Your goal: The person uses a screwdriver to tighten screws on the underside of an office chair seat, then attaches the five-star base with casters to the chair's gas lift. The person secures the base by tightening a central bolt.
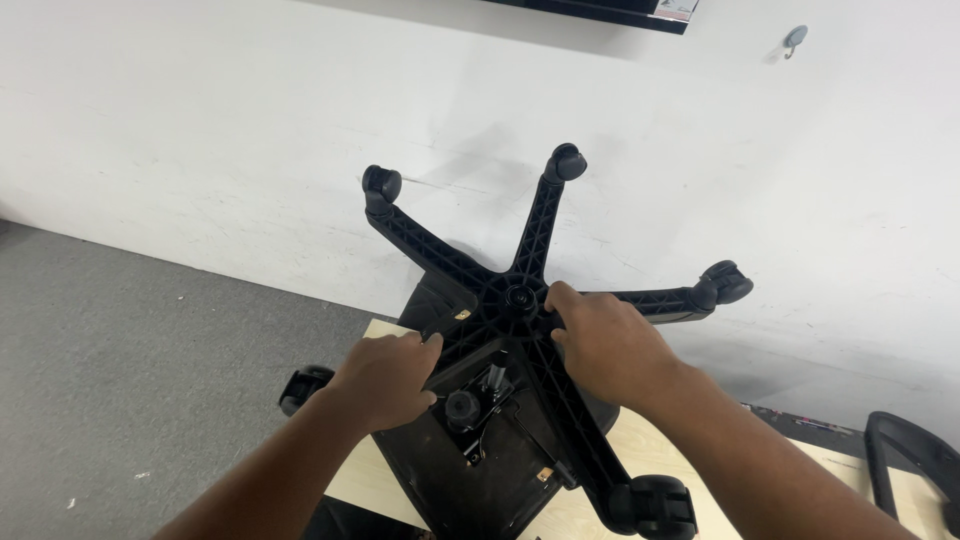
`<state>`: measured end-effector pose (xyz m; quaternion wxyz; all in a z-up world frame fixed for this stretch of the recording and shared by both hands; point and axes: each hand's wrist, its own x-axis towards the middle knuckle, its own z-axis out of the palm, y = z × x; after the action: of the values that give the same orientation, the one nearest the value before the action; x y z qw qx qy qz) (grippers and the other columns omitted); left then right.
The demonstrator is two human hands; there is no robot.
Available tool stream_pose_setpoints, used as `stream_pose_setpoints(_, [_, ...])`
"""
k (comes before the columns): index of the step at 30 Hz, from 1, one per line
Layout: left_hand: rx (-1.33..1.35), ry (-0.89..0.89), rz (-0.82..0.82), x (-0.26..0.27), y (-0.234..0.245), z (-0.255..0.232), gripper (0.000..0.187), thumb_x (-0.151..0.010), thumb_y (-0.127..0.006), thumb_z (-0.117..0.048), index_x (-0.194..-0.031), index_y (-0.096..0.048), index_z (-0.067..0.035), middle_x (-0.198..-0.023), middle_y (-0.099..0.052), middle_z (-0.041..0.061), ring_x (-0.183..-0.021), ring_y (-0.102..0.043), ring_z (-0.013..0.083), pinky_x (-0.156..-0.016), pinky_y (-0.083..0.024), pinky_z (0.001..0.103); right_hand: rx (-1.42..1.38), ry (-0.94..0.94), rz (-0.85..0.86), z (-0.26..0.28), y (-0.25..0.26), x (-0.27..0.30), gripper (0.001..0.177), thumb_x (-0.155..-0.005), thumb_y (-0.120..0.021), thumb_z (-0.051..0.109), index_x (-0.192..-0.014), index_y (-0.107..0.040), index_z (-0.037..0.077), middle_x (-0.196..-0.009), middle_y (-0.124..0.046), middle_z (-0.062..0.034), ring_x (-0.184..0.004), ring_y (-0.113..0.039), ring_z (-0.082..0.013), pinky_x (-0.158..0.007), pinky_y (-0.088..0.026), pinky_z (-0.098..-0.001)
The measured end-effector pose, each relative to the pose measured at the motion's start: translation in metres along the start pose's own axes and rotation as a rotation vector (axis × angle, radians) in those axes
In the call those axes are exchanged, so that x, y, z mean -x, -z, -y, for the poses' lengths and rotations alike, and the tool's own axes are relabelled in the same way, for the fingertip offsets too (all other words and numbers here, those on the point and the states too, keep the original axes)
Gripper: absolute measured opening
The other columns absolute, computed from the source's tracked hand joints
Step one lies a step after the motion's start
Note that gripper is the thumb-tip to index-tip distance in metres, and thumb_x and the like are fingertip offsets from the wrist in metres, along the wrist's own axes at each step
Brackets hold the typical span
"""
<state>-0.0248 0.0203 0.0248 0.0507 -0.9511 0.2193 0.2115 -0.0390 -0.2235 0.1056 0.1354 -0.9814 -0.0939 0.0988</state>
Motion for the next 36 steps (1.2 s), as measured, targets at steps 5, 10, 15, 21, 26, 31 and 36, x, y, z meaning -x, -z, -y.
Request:
stream_pose_setpoints(5, [0.014, 0.121, -0.025, 0.022, 0.012, 0.012, 0.04, -0.093, -0.069, -0.047, -0.109, -0.065, -0.011, -0.103, -0.068, 0.006, -0.097, -0.07, 0.0214, -0.084, -0.058, 0.04, -0.014, -0.106, 0.1, -0.005, 0.011, -0.001, 0.029, -0.1, -0.058, 0.032, -0.118, -0.059, 0.01, -0.071, -0.073, -0.0153, -0.072, -0.075, -0.0291, -0.076, -0.056, -0.0442])
stream_pose_setpoints(10, [0.008, 0.19, 0.019, 0.024, 0.023, 0.017, 0.044, -0.092, -0.07, -0.053, -0.1, -0.071, -0.01, -0.101, -0.071, 0.008, -0.099, -0.071, 0.0238, -0.086, -0.058, 0.041, -0.083, -0.119, 0.1, -0.023, 0.023, -0.01, 0.026, -0.098, -0.065, 0.037, -0.114, -0.065, 0.015, -0.074, -0.076, -0.0093, -0.067, -0.075, -0.0221, -0.071, -0.057, -0.0419])
stream_pose_setpoints(15, [-0.009, 0.162, -0.015, 0.017, 0.029, 0.032, 0.04, -0.088, -0.074, -0.05, -0.103, -0.074, -0.013, -0.102, -0.074, 0.008, -0.103, -0.072, 0.0252, -0.092, -0.056, 0.042, -0.155, -0.055, -0.065, -0.049, 0.039, -0.012, 0.028, -0.092, -0.066, 0.031, -0.114, -0.071, 0.013, -0.078, -0.077, -0.0061, -0.066, -0.073, -0.0173, -0.068, -0.055, -0.038])
stream_pose_setpoints(21, [0.01, 0.135, -0.143, 0.0, 0.027, 0.051, 0.043, -0.081, -0.08, -0.043, -0.116, -0.071, -0.019, -0.109, -0.072, 0.005, -0.108, -0.068, 0.0246, -0.094, -0.055, 0.044, -0.175, -0.097, -0.031, -0.059, 0.048, -0.003, 0.028, -0.094, -0.07, 0.035, -0.115, -0.074, 0.016, -0.069, -0.075, -0.0113, -0.059, -0.065, -0.0198, -0.063, -0.049, -0.0402])
stream_pose_setpoints(26, [0.147, -0.05, -0.438, -0.006, 0.009, 0.027, 0.036, -0.089, -0.071, -0.041, -0.111, -0.073, -0.013, -0.106, -0.073, 0.006, -0.108, -0.064, 0.0234, -0.098, -0.05, 0.045, -0.228, -0.247, -0.071, -0.068, 0.049, 0.007, 0.026, -0.097, -0.069, 0.036, -0.114, -0.076, 0.018, -0.063, -0.066, -0.0092, -0.057, -0.056, -0.0191, -0.061, -0.043, -0.0395])
stream_pose_setpoints(31, [0.626, -0.397, -0.393, -0.009, -0.004, -0.034, 0.055, -0.09, -0.06, -0.055, -0.12, -0.073, -0.011, -0.116, -0.073, 0.007, -0.116, -0.063, 0.0216, -0.098, -0.051, 0.043, -0.255, -0.3, -0.087, -0.072, 0.044, 0.01, 0.027, -0.098, -0.068, 0.038, -0.115, -0.075, 0.018, -0.06, -0.061, -0.008, -0.055, -0.052, -0.0184, -0.059, -0.042, -0.0392])
stream_pose_setpoints(36, [0.778, -0.616, -0.053, -0.017, -0.009, -0.082, 0.071, -0.089, -0.055, -0.069, -0.13, -0.071, -0.013, -0.12, -0.077, 0.009, -0.123, -0.059, 0.025, -0.104, -0.043, 0.046, -0.293, -0.3, -0.095, -0.077, 0.036, 0.011, 0.027, -0.098, -0.067, 0.037, -0.114, -0.075, 0.017, -0.064, -0.065, -0.0079, -0.057, -0.056, -0.0181, -0.06, -0.045, -0.0391])
